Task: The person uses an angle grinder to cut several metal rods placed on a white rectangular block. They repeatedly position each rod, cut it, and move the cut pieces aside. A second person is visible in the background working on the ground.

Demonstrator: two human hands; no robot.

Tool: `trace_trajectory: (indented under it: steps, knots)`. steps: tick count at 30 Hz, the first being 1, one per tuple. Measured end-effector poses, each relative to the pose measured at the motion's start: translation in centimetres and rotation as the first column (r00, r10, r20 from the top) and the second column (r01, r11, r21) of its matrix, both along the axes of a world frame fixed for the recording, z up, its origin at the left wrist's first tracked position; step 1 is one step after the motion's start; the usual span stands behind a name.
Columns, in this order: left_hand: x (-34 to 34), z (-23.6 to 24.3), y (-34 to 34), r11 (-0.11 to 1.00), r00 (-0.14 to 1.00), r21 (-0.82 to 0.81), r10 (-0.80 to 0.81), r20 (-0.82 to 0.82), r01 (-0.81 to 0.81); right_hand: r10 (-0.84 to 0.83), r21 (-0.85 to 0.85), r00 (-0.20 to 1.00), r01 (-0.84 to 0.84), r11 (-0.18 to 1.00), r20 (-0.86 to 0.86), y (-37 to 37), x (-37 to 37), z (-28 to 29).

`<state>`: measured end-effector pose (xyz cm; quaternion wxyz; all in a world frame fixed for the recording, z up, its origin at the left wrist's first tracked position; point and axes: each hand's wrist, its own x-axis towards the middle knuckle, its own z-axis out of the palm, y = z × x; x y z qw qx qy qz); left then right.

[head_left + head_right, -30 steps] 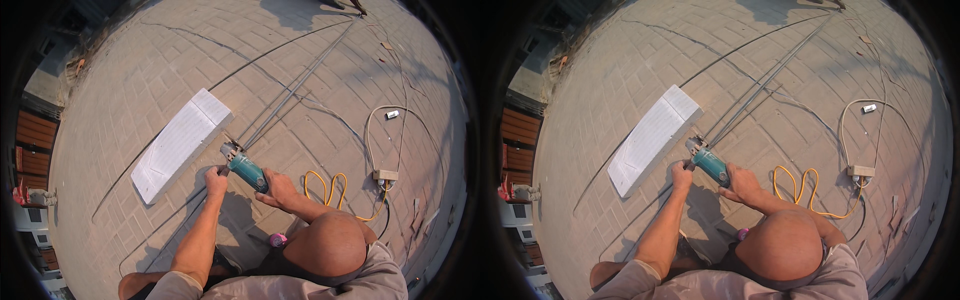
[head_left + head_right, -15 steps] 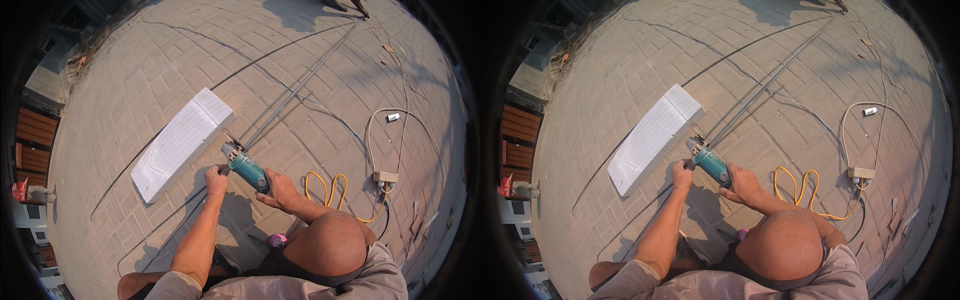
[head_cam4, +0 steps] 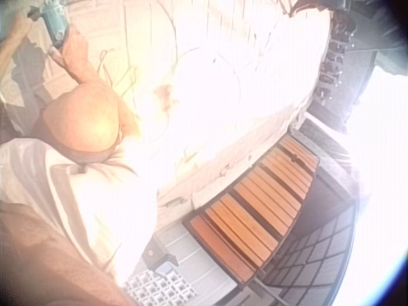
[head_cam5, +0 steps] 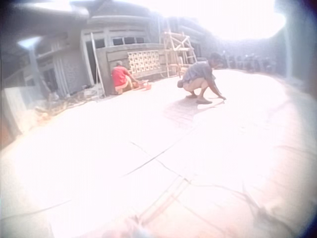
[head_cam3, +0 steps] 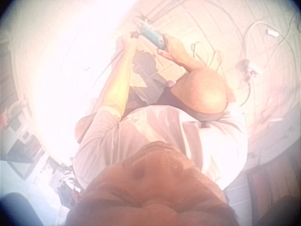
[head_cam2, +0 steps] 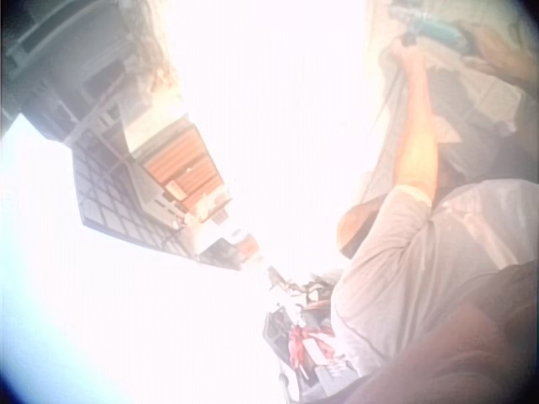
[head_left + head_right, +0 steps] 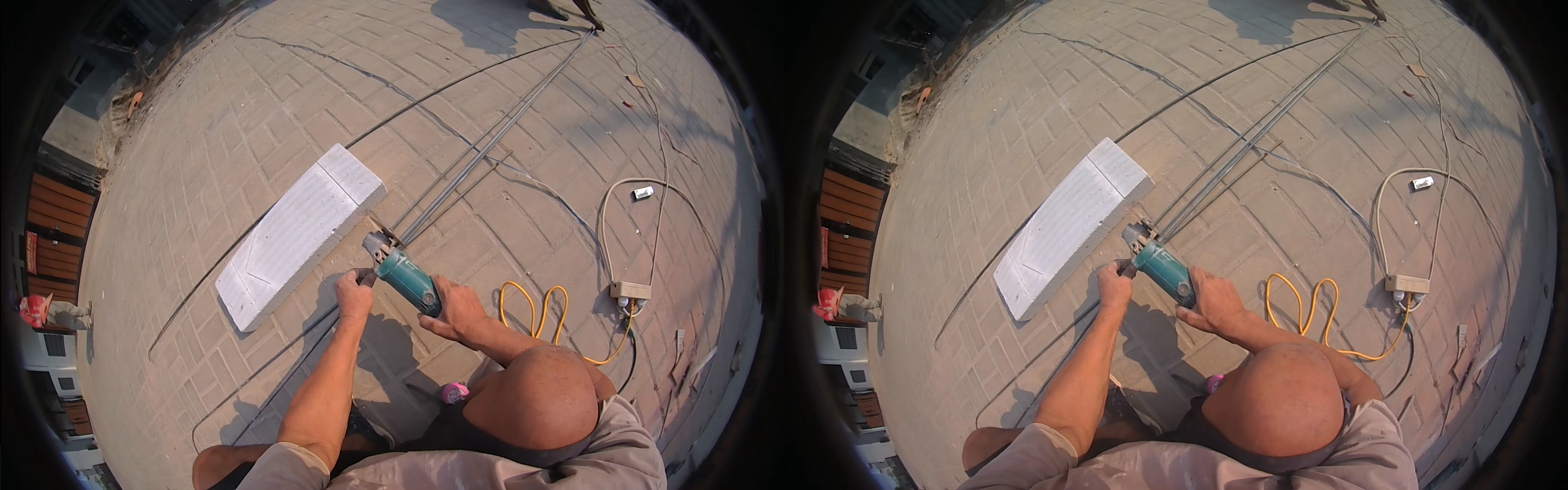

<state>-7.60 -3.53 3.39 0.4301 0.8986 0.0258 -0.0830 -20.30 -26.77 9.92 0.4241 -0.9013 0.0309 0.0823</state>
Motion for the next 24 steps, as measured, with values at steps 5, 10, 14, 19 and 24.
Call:
trace_trajectory:
  steps: [5,10,14,19,24]
  knots:
    - [-0.1,0.06,-0.26,1.0,0.999,-0.021,-0.019,0.034,0.02,-0.013,0.008,1.0,0.014,1.0,-0.022,0.06,0.1,-0.23]
    - [-0.14,-0.01,-0.14,1.0,1.0,-0.002,-0.016,0.0,0.016,0.023,-0.017,1.0,-0.023,1.0,-0.001,-0.08,0.15,0.16]
    - [0.13,-0.17,0.02,0.999,1.0,-0.031,-0.011,0.027,0.012,0.025,-0.001,0.998,-0.025,1.0,0.059,-0.05,0.07,-0.09]
    - [0.08,0.13,-0.16,1.0,0.999,-0.001,-0.017,0.038,0.017,0.033,-0.009,0.997,-0.032,0.999,0.064,-0.05,0.24,-0.42]
    - [0.13,0.41,-0.12,1.0,1.0,-0.007,-0.007,0.003,0.007,0.028,0.005,0.997,-0.029,1.0,0.074,0.06,0.22,-0.55]
